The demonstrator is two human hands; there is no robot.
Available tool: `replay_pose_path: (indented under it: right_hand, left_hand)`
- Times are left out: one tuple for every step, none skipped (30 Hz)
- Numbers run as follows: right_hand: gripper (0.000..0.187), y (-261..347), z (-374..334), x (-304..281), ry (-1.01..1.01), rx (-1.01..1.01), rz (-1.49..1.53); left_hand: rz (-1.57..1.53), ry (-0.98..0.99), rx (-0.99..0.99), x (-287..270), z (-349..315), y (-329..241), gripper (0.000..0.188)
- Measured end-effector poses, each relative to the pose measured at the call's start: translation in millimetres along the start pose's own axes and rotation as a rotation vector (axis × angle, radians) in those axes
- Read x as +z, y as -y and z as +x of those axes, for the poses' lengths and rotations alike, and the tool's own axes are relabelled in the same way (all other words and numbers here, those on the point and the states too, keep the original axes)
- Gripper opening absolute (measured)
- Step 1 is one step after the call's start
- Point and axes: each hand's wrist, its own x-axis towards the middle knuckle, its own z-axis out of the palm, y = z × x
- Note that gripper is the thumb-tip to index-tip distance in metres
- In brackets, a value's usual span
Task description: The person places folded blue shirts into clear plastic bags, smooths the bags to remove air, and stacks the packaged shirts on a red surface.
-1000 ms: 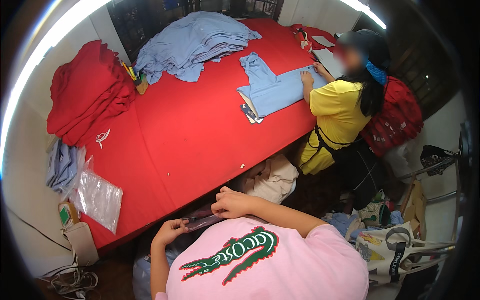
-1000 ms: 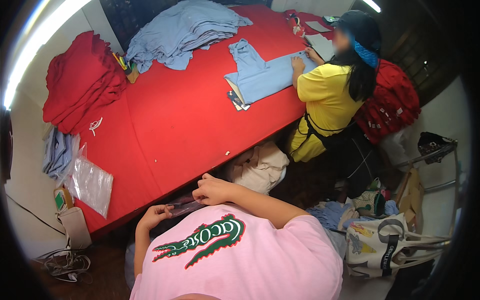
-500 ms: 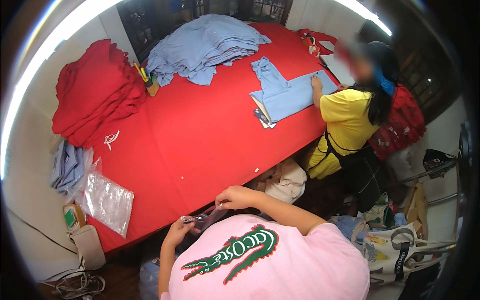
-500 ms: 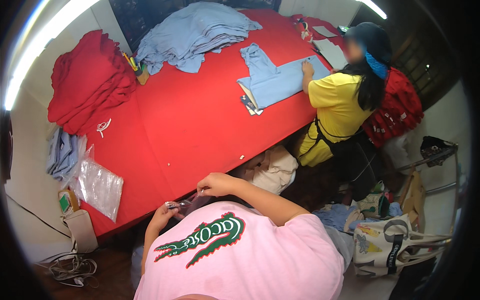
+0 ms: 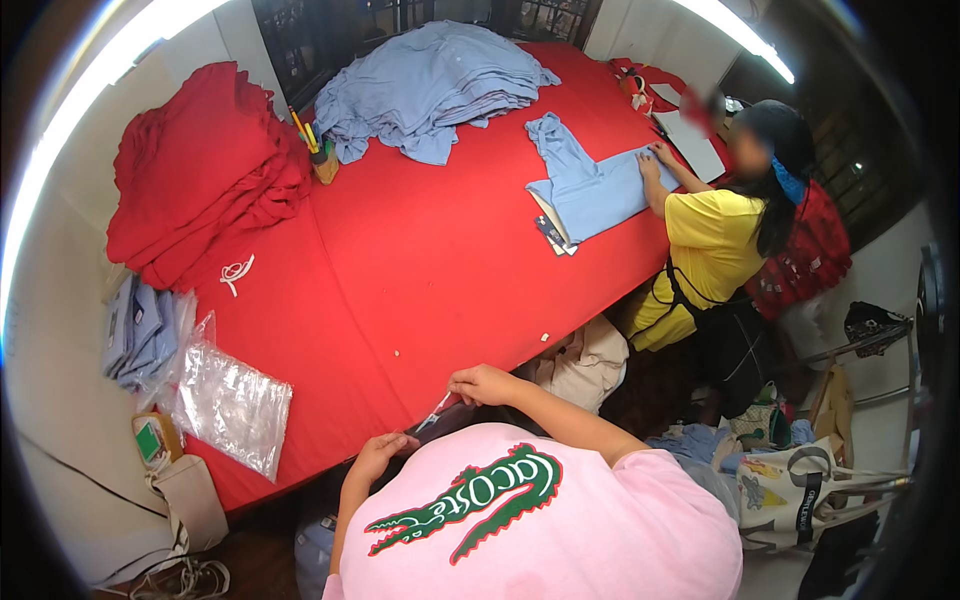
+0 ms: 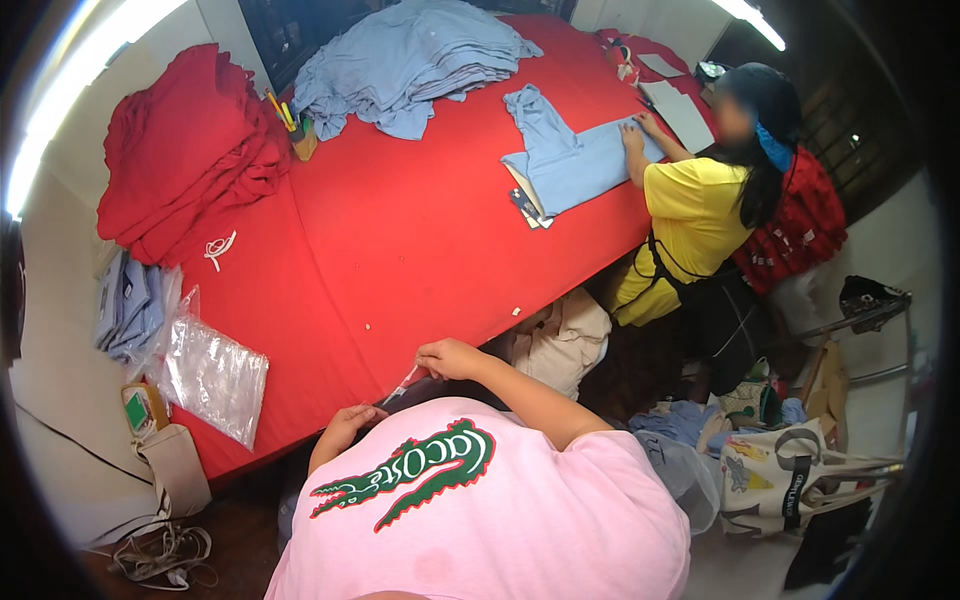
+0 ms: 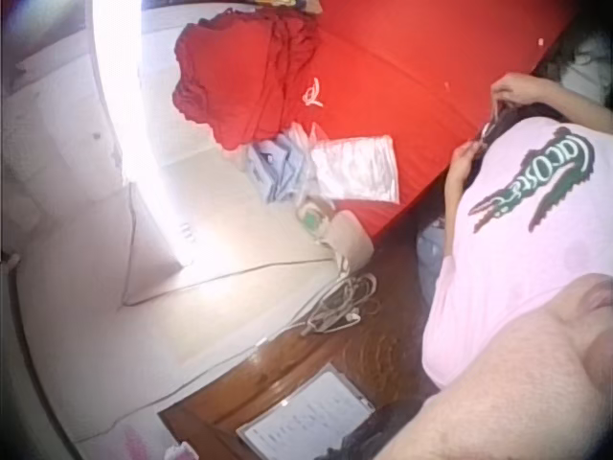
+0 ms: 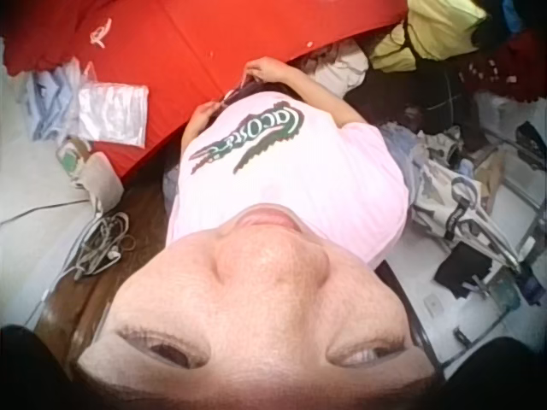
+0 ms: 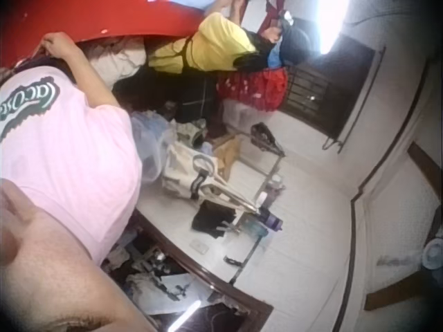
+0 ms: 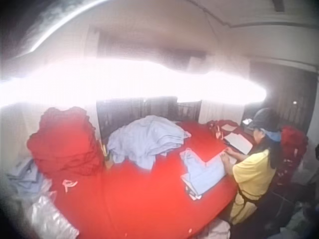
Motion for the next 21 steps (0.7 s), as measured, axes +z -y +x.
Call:
replay_pose_path:
  right_hand:
    - [0.023,-20,7,4,-0.019,0.006,0.092]
    - [0.023,-26,11,6,-0.036,0.009,0.185]
    - [0.023,-34,14,2,-0.035,0.033,0.203]
    - [0.023,-33,17,-1,-0.012,0.062,0.244]
    - [0.023,-32,20,-5,0.01,0.091,0.286]
    - [0.023,-32,22,-9,0.031,0.119,0.329]
    - [0.023,-31,25,-12,0.072,0.125,0.326]
    - [0.023,-30,26,-14,0.087,0.127,0.32]
    - [0.022,-30,26,-16,0.102,0.128,0.312]
    - [0.022,-28,26,-18,0.119,0.13,0.304]
    - [0.022,-27,26,-20,0.142,0.169,0.284]
    - [0.022,-24,25,-19,0.174,0.208,0.266]
    - [0.022,-20,23,-17,0.207,0.248,0.247]
    - [0.022,-18,23,-14,0.215,0.24,0.221]
    - [0.023,-20,20,-8,0.227,0.236,0.199]
    - [0.023,-25,19,-3,0.236,0.231,0.175]
    - [0.023,-30,16,2,0.22,0.234,0.205]
    - [0.023,-35,13,8,0.204,0.237,0.236]
    - [0.024,-40,10,11,0.185,0.238,0.265]
    - [0.023,-44,5,14,0.161,0.228,0.288]
    - [0.023,-49,0,18,0.137,0.217,0.312]
  left_hand:
    - [0.031,-0.02,0.031,-2,0,0,0.034]
    - [0.062,-0.042,0.061,-5,0,1,0.035]
    - [0.083,-0.045,0.071,-9,2,1,0.037]
    - [0.01,-0.038,0.043,-12,2,2,0.037]
    - [-0.062,-0.03,0.014,-13,3,3,0.037]
    - [-0.134,-0.021,-0.016,-14,4,3,0.037]
    - [-0.141,-0.002,-0.043,-18,6,5,0.038]
    - [-0.148,0.017,-0.07,-22,9,7,0.039]
    - [-0.156,0.036,-0.096,-25,10,9,0.04]
    - [-0.105,0.058,-0.083,-24,7,0,0.041]
    - [-0.056,0.08,-0.069,-23,4,-9,0.041]
    - [-0.012,0.094,-0.061,-23,-1,-16,0.042]
    - [-0.017,0.112,-0.068,-27,2,-13,0.042]
    - [-0.024,0.13,-0.074,-32,8,-8,0.043]
    - [-0.035,0.149,-0.085,-35,10,-1,0.043]
    - [-0.053,0.15,-0.091,-36,11,0,0.042]
    - [-0.071,0.151,-0.097,-37,12,0,0.042]
    - [-0.088,0.153,-0.103,-38,12,1,0.041]
    - [-0.085,0.155,-0.105,-39,11,0,0.041]
    - [-0.088,0.154,-0.113,-38,10,0,0.04]
    - [-0.091,0.153,-0.121,-37,9,0,0.04]
